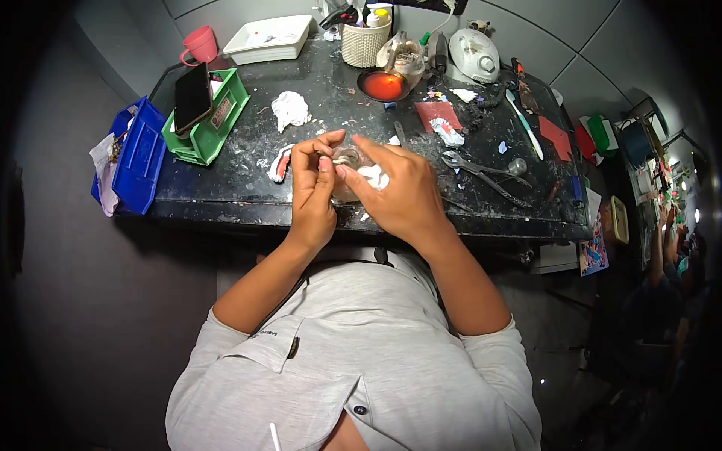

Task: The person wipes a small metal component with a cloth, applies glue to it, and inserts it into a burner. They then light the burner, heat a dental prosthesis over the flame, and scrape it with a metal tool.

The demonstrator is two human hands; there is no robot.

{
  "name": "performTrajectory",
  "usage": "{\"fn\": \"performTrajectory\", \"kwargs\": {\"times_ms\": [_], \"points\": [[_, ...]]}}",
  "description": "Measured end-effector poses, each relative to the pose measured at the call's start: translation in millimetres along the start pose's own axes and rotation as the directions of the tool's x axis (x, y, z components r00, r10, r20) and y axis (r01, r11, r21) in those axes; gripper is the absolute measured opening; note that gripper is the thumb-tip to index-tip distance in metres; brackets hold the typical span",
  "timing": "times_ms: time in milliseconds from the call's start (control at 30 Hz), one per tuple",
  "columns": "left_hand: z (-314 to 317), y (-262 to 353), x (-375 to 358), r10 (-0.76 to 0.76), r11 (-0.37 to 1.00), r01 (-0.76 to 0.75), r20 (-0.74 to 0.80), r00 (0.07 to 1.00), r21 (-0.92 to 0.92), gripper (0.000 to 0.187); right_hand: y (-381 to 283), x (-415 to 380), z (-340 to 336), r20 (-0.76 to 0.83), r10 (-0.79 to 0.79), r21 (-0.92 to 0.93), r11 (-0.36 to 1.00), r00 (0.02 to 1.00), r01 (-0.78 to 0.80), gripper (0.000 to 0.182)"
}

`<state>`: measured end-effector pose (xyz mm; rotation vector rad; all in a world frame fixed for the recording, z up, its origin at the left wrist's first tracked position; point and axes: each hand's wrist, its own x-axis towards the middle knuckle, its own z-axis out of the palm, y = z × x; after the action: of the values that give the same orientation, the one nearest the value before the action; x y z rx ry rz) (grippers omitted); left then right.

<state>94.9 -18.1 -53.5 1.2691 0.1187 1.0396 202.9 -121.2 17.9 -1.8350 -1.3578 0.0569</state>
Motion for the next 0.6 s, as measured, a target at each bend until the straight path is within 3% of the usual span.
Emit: {"fn": "performTrajectory", "kwargs": {"times_ms": [133,233,333,433,533,600], "points": [[-1.6,-2.0,0.0,-0.010,1.000,0.010,0.011,1.000,-0.011,0.011,5.3,4.6,5.7,0.046,0.047,0.077,0.996,0.998,-0.050,0.047],[-1.7,-2.4,0.0,-0.027,0.999,0.027,0.011,1.000,-0.019,0.011,4.8,1.5,-1.1,0.091,0.104,0.075,0.991,0.990,-0.111,0.057],[-2.9,-0.9,1.0,-0.013,1.000,0.013,0.024,1.000,0.013,0.011,3.9,-10.3,-19.9,-0.047,0.130,0.077,0.989,0.990,-0.127,0.075],[-3.5,-0.5,1.3,0.014,0.997,-0.017,0.038,0.999,0.075,0.012,1.6,-20.3,-52.6,-0.092,0.259,0.192,0.952,0.961,-0.238,0.060],[-3.2,-2.0,0.6,-0.006,0.997,0.005,0.017,1.000,0.076,0.011,17.9,-27.4,-76.3,-0.202,0.220,0.253,0.953,0.954,-0.166,0.043],[-2.7,-2.6,1.0,0.004,0.997,-0.005,0.017,1.000,0.074,0.011,34.0,-33.7,-91.8,-0.159,0.257,0.351,0.917,0.953,-0.189,0.036]]}}
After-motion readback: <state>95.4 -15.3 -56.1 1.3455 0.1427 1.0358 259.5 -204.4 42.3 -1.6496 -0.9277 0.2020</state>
